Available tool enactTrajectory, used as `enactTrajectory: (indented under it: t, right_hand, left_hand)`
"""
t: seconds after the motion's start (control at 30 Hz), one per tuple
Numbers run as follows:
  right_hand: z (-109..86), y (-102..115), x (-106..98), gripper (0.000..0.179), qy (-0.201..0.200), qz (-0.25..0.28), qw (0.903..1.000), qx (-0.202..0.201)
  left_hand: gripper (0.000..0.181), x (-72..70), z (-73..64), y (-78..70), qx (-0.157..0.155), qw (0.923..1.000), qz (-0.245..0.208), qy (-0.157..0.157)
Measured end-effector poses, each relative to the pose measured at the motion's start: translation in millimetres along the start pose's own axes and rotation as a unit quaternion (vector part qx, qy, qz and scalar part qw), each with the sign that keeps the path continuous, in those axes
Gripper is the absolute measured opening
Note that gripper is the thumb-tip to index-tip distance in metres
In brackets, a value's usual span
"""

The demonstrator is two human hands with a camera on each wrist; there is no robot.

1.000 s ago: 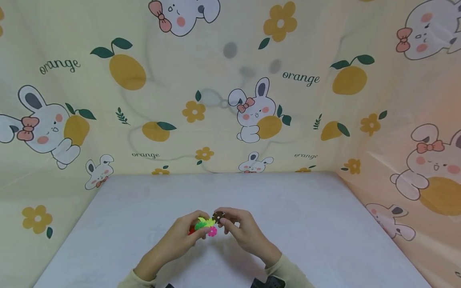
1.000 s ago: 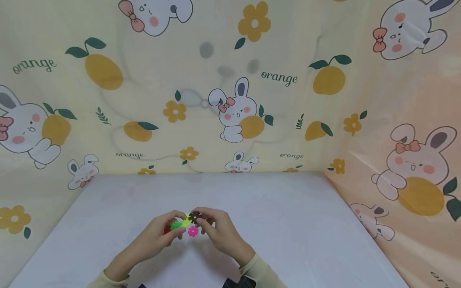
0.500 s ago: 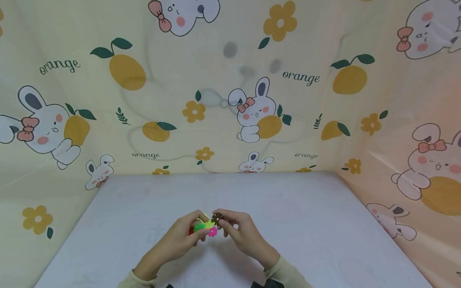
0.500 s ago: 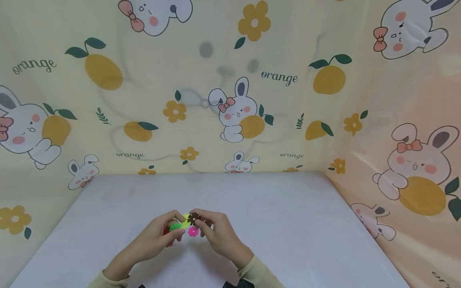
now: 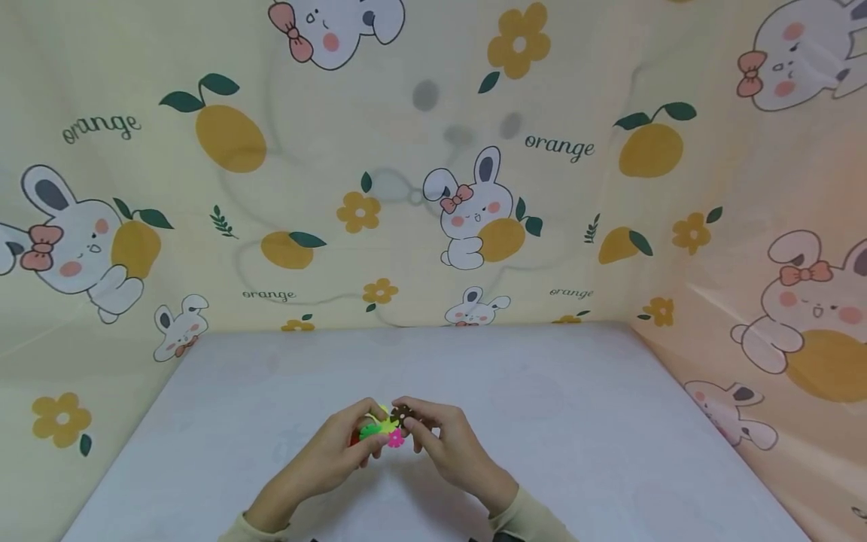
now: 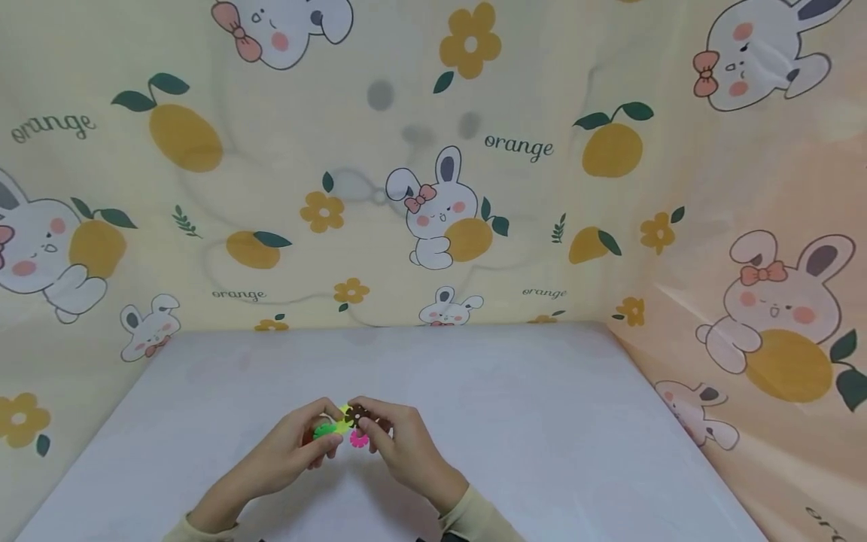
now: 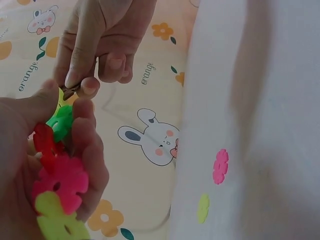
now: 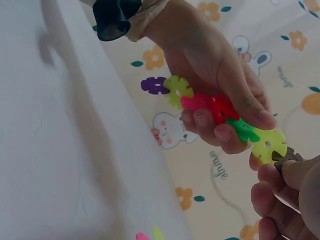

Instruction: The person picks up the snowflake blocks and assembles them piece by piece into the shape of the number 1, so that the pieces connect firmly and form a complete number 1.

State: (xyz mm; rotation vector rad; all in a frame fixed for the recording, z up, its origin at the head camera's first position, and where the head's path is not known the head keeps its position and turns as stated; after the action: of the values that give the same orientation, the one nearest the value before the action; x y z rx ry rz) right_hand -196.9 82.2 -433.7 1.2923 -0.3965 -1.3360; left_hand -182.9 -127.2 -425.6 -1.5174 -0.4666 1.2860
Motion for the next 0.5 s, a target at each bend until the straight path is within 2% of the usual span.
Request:
enactTrajectory:
  t: [0.33, 0.5]
  right_hand:
    - [1.3, -1.8, 0.4, 0.030, -0.002, 0.028, 0.9995, 0.012]
    - [1.6, -2.5, -0.4, 0.038, -0.006, 0.028, 0.9995, 0.009]
  left_hand:
    - [0.025, -1.3, 0.3, -1.5, -0.024, 0.9997, -0.002, 0.006]
    - [0.029, -0.9, 1.0, -1.0, -0.027, 0.9996, -0.003, 0.005]
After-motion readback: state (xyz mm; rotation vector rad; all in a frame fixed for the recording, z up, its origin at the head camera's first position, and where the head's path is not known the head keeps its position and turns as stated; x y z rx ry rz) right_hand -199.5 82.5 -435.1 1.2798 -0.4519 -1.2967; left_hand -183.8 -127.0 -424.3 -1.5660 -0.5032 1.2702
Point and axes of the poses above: each hand's wrist, its own z-axis towards the middle knuckle, its own x-axis out of the palm, y = z × x, the point moved 1 cm from there along z, towards the middle knuckle, and after that the axes turned 1 degree about -y, right-handed, at the moved point
